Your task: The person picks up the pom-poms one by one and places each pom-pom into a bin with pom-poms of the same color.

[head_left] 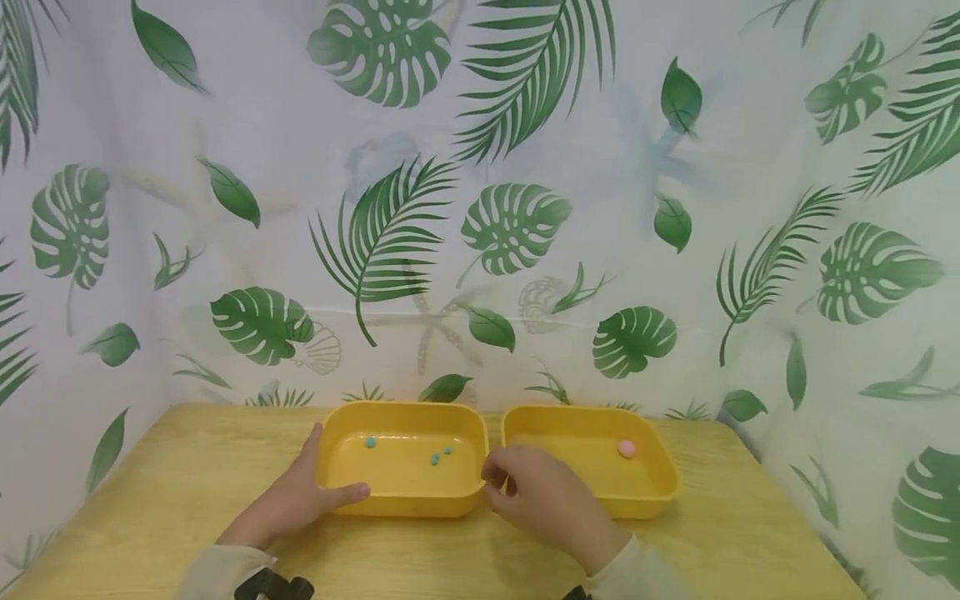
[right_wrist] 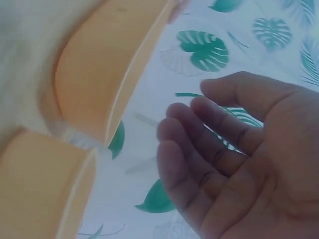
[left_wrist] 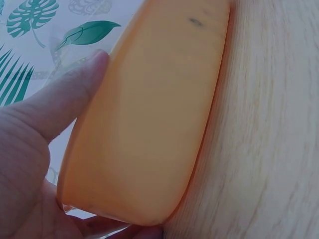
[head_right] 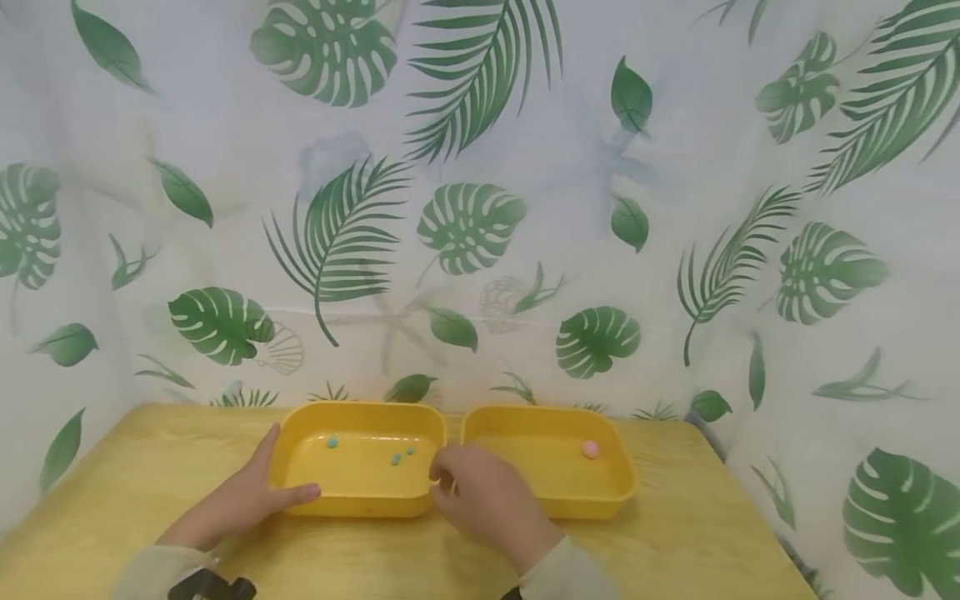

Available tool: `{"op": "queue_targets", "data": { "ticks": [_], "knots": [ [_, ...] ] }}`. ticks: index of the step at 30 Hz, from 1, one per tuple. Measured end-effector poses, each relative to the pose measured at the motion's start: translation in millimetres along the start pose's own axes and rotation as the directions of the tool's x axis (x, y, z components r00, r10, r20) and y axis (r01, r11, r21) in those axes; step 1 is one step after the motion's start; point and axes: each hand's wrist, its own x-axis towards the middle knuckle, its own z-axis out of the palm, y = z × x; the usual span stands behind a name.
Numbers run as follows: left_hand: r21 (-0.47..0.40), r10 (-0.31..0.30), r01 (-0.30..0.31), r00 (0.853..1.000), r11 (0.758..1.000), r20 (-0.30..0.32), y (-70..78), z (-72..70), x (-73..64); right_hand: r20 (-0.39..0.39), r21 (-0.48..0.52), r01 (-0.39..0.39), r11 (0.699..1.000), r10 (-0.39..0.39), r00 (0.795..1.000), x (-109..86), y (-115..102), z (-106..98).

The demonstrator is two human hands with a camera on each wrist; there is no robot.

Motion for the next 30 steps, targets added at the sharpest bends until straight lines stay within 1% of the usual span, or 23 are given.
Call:
{"op": "queue_targets", "data": {
  "ticks": [3,7,12,17,20,23,25,27,29,30],
  "knots": [
    [-0.01,-0.013,0.013,1.0,1.0,0.009,-2.4,-0.7,-2.1,0.018,0.072,0.008,0.997,-0.01,1.0,-11.6,-3.7,6.2],
    [-0.012,-0.011,0.012,1.0,1.0,0.015,-2.2,-1.9,-1.9,0.059,0.135,0.002,0.991,-0.01,0.998,-19.5,-7.5,14.5],
    [0.005,-0.019,0.019,1.0,1.0,0.02,-0.3,-2.3,-0.7,0.084,0.12,-0.008,0.993,-0.002,0.996,-24.5,-12.1,21.3],
    [0.016,-0.02,0.02,1.0,1.0,0.023,2.2,-2.7,-2.3,0.115,0.093,0.018,0.995,-0.029,0.993,-25.8,-15.3,26.5],
    [0.017,-0.02,0.02,0.999,1.0,0.025,3.7,-3.2,-3.2,0.147,0.068,0.031,0.997,-0.04,0.988,-25.3,-17.0,30.8],
    [0.011,-0.017,0.017,1.0,1.0,0.027,4.4,-4.0,-3.9,0.21,0.04,0.018,0.999,-0.026,0.977,-23.1,-19.9,36.0],
    [0.011,-0.01,0.01,1.0,1.0,0.026,4.4,-4.2,-3.9,0.25,0.001,0.02,1.0,-0.02,0.968,-21.1,-21.9,41.0],
    [0.011,-0.001,0.001,1.0,1.0,0.023,4.3,-4.1,-3.6,0.304,-0.031,0.022,0.999,-0.012,0.953,-20.2,-24.8,46.5],
    [0.01,0.004,-0.004,1.0,1.0,0.023,4.3,-3.7,-3.6,0.348,-0.067,0.055,0.996,-0.029,0.937,-20.4,-27.7,53.0],
    [0.009,0.003,-0.003,1.0,1.0,0.025,4.4,-3.4,-3.8,0.376,-0.077,0.067,0.995,-0.033,0.926,-20.7,-29.4,56.0]
  ]
}}
